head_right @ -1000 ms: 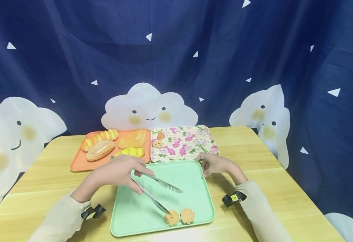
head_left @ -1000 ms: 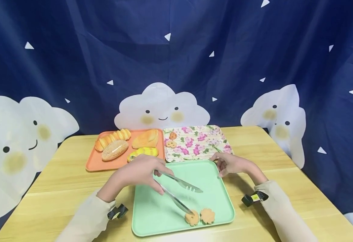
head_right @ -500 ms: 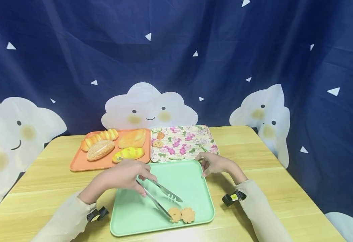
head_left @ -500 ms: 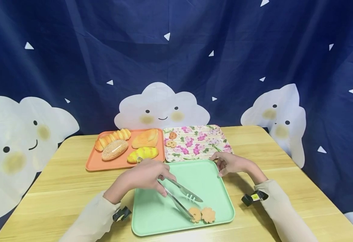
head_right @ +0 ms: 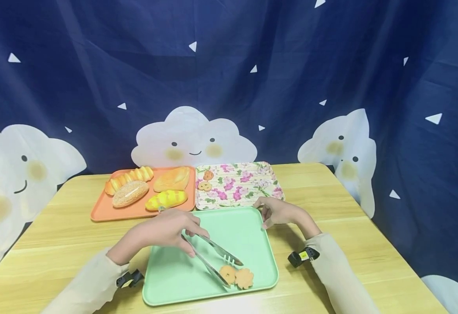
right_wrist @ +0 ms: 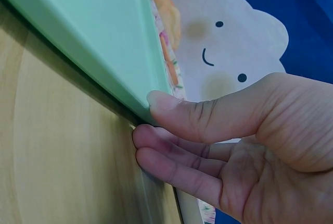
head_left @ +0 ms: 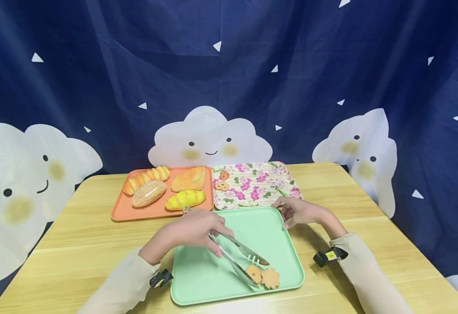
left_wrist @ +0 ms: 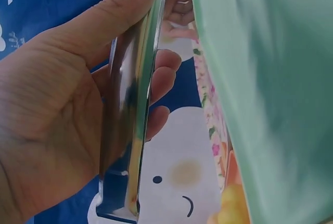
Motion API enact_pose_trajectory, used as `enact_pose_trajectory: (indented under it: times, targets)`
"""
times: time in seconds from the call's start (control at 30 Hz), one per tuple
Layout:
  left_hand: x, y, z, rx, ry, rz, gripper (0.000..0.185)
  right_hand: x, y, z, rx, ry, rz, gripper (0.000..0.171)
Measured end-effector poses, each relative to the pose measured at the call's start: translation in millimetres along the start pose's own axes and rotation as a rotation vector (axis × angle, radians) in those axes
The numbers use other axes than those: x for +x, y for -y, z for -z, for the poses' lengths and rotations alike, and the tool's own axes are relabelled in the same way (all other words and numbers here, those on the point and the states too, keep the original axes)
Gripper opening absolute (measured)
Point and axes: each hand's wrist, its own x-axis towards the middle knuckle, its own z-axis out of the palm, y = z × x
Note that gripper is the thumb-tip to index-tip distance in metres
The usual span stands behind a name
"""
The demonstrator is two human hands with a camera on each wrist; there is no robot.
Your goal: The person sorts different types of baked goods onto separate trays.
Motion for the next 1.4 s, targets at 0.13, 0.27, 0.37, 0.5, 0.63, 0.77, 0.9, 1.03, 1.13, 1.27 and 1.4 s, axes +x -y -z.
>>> enact_pose_trajectory:
  times: [0.13,0.27,0.37,0.5,0.63,0.77,0.9,1.03,1.13,1.27,1.4]
  targets:
    - [1.5,0.1,-2.1,-0.006,0.004,-0.008,0.040,-0.7,-0.6,0.7,-0.001,-0.002,-0.003,0.058]
    - [-0.1,0.5,-0.3,-0.010,0.011,0.009,0.040,-0.7,-1.8,0.6,-0.011,-0.002,0.000,0.057]
    - [-2.5,2.3,2.7,-0.003,0.003,0.034,0.041,-0.6,-1.5,0.5,-0.014,-0.002,0.001,0.058]
    - [-7.2,6.0,8.5,0.001,-0.011,0.071,0.038,-0.5,0.0,0.0,-0.013,0.000,0.010,0.058]
    - [-11.7,9.7,14.5,0.003,-0.029,0.108,0.036,-0.5,0.6,-0.9,-0.009,0.001,0.019,0.057]
    - [-15.4,13.7,19.7,0.028,-0.071,0.135,0.037,-0.3,0.4,-0.9,-0.008,0.001,0.023,0.057]
    - [-19.4,18.4,25.4,0.059,-0.135,0.153,0.037,-0.6,0.4,-0.6,-0.014,0.001,0.027,0.057]
    - [-24.1,23.6,32.1,0.137,-0.211,0.181,0.041,-0.7,0.9,0.3,-0.024,-0.004,0.018,0.056]
    - [-26.9,26.2,36.4,0.187,-0.284,0.203,0.042,-1.2,0.8,0.9,-0.018,-0.010,0.003,0.056]
    - [-27.8,27.9,38.6,0.205,-0.391,0.246,0.042,-1.9,0.6,0.5,-0.006,-0.010,-0.010,0.056]
    - [-25.2,30.4,39.4,0.218,-0.485,0.296,0.043,-1.1,-0.4,-0.9,0.001,-0.008,-0.004,0.056]
